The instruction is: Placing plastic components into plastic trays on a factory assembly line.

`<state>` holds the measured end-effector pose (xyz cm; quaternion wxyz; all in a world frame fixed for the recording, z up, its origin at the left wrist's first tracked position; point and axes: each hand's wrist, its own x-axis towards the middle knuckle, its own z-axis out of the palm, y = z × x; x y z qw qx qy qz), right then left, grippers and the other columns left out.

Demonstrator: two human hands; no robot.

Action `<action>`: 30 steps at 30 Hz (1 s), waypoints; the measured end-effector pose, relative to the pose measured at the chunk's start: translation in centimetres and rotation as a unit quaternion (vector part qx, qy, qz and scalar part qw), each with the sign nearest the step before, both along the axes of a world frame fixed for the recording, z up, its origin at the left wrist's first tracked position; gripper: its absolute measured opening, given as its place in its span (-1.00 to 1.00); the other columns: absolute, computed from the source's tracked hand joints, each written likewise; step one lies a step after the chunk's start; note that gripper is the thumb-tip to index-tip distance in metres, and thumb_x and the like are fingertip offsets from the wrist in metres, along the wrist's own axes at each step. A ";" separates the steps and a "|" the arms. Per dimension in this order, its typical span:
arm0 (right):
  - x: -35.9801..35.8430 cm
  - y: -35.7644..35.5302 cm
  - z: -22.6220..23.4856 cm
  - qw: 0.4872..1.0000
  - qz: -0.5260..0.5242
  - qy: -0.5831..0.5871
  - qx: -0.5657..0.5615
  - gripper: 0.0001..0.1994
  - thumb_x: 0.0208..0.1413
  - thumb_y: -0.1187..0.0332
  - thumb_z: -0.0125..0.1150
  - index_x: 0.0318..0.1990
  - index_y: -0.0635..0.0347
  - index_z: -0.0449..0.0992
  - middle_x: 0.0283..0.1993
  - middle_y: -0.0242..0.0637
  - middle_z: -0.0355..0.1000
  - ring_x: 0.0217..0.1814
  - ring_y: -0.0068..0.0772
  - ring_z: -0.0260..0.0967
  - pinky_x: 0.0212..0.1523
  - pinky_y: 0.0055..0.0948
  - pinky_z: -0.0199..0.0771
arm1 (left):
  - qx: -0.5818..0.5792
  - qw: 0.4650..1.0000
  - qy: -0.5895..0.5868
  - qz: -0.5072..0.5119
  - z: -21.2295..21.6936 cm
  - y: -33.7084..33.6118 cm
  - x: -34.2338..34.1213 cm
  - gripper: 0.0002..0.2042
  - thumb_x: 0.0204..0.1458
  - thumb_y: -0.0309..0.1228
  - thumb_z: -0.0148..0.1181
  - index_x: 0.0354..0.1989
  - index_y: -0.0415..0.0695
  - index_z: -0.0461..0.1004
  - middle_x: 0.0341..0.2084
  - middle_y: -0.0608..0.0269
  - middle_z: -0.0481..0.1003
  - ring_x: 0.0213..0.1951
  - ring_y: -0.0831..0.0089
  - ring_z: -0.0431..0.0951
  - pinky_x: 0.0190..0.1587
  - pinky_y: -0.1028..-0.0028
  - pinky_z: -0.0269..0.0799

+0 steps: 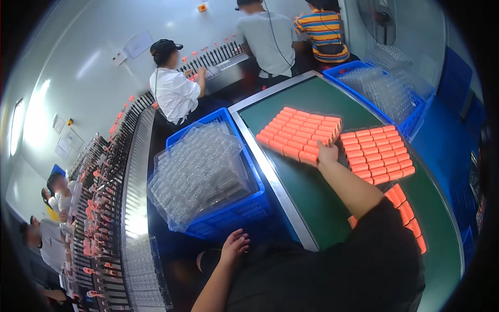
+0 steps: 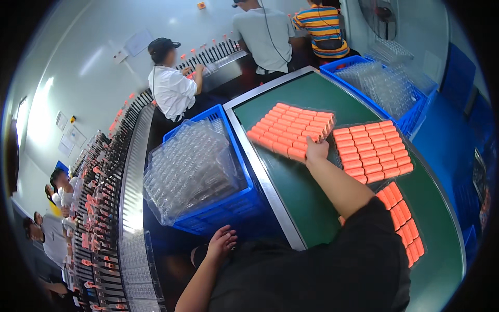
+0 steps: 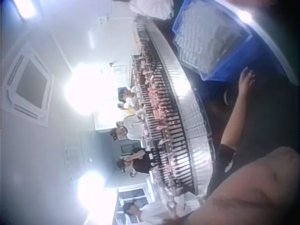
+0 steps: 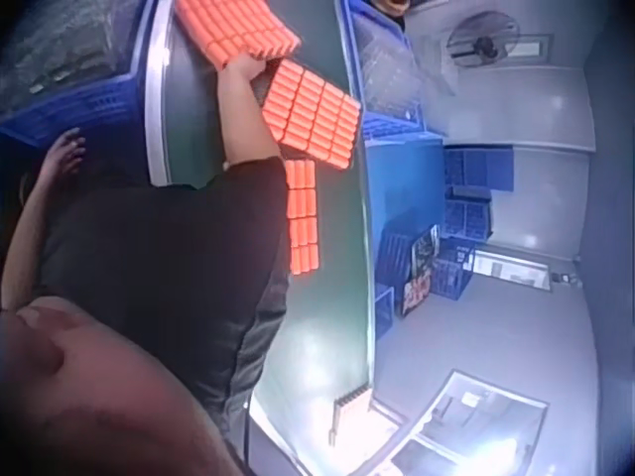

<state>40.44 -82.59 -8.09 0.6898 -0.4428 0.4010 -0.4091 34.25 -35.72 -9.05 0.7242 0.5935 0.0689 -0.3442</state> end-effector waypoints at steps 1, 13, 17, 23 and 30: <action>2.0 0.4 0.3 0.997 -0.037 0.068 0.003 -0.54 0.11 0.44 0.33 0.11 0.47 0.35 0.09 -0.04 0.46 0.09 -0.15 0.46 0.09 -0.29 0.47 | 0.016 1.000 -0.006 0.023 -0.3 0.9 -0.4 -0.55 0.20 -0.47 0.12 0.28 -0.10 0.25 0.05 0.07 0.47 -0.07 0.32 0.55 -0.06 0.32 0.52; 1.4 -0.7 1.6 0.843 -0.169 0.430 -0.275 -0.32 0.01 0.20 0.36 0.28 0.14 0.21 0.22 -0.03 0.31 0.30 0.12 0.26 0.28 -0.05 0.33 | 0.001 0.983 0.018 0.181 -8.7 12.6 -6.2 -0.66 0.22 -0.46 0.11 0.17 -0.12 0.36 -0.15 0.15 0.55 -0.20 0.40 0.59 -0.22 0.46 0.52; -6.5 -4.8 1.8 0.616 0.032 0.626 -0.477 -0.51 0.05 0.33 0.28 0.16 0.08 0.34 0.17 -0.17 0.31 0.26 -0.11 0.30 0.16 -0.11 0.42 | -0.060 0.950 0.058 0.301 -12.1 16.8 -9.9 -0.68 0.25 -0.45 0.06 0.17 -0.12 0.35 -0.21 0.21 0.55 -0.25 0.40 0.58 -0.28 0.43 0.51; -6.6 -8.6 -0.1 0.657 0.096 0.666 -0.339 -0.73 0.23 0.38 0.05 0.06 0.11 0.49 0.07 -0.09 0.52 0.06 -0.07 0.55 -0.05 -0.13 0.61 | 0.182 0.951 -0.014 0.248 -26.1 26.4 -16.2 -0.77 0.23 -0.40 0.08 0.03 -0.09 0.47 -0.31 0.27 0.53 -0.33 0.40 0.54 -0.34 0.40 0.47; -0.2 -11.5 0.6 0.697 0.103 0.628 -0.330 -0.72 0.22 0.38 0.09 0.02 0.19 0.60 0.09 -0.07 0.53 0.14 -0.10 0.52 0.02 -0.18 0.59 | 0.560 0.769 -0.291 -0.103 -29.7 29.7 -20.1 -0.80 0.22 -0.35 0.10 -0.07 -0.11 0.54 -0.30 0.25 0.53 -0.31 0.35 0.55 -0.32 0.35 0.47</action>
